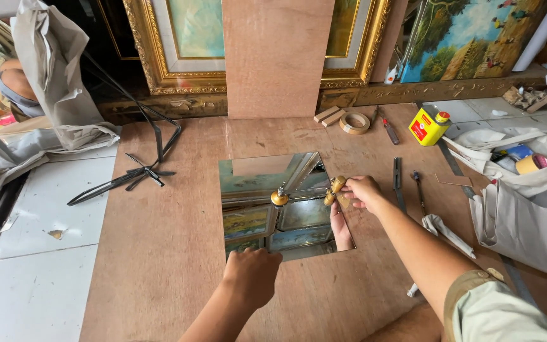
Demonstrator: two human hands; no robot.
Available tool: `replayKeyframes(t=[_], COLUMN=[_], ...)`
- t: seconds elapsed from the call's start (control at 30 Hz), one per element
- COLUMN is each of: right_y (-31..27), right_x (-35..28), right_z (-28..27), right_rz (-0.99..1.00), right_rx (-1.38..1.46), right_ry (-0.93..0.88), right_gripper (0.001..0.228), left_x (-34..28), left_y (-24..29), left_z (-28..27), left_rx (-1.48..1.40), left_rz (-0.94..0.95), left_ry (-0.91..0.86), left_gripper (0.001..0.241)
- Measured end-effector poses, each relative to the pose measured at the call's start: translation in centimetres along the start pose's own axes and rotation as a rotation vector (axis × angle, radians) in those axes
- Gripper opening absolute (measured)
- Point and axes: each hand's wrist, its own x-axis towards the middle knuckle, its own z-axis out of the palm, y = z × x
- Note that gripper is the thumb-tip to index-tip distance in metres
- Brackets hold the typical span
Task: The person uses a glass cutter to score a small square mirror placed on a work surface. They repeatedly score the same line, adjust the cutter, and apply pressure to snap the mirror along the scored line. The person then picks up a plastic bottle and opens it.
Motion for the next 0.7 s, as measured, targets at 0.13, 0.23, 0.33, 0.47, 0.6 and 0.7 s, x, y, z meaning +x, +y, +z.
replayKeyframes(t=[0.13, 0.23, 0.33, 0.47, 0.6, 0.7], right_y=[-0.2, 0.5, 0.1, -1.3, -2.1, -1.0], right_x=[0.3, 0.9, 0.5, -2.7, -4.3, -2.8], right_z=[0.2, 0.0, 0.2, 0.5, 0.9, 1.3], right_rz=[0.051, 0.094, 0.096, -0.007, -0.115, -0.189], right_rx=[0.027, 0.122, 0.223, 0.109, 0.071, 0.036], right_ry=[-0.001, -0.045, -0.035, -0.071, -0.09, 0.033], right_gripper=[0.035, 0.038, 0.038, 0.043, 0.048, 0.04], left_x=[2.6, 4.1, 4.7, 4.3, 4.3, 4.2], left_y=[-0.1, -0.2, -0.6, -0.7, -0.9, -0.9], left_z=[-0.2, 0.3, 0.9, 0.5, 0.7, 0.9], left_rx=[0.013, -0.003, -0.025, -0.048, -0.057, -0.056], left_rz=[0.009, -0.002, -0.009, -0.031, -0.068, -0.066], left_ry=[-0.138, -0.204, -0.189, -0.215, -0.228, -0.224], left_gripper=[0.036, 0.039, 0.023, 0.024, 0.026, 0.027])
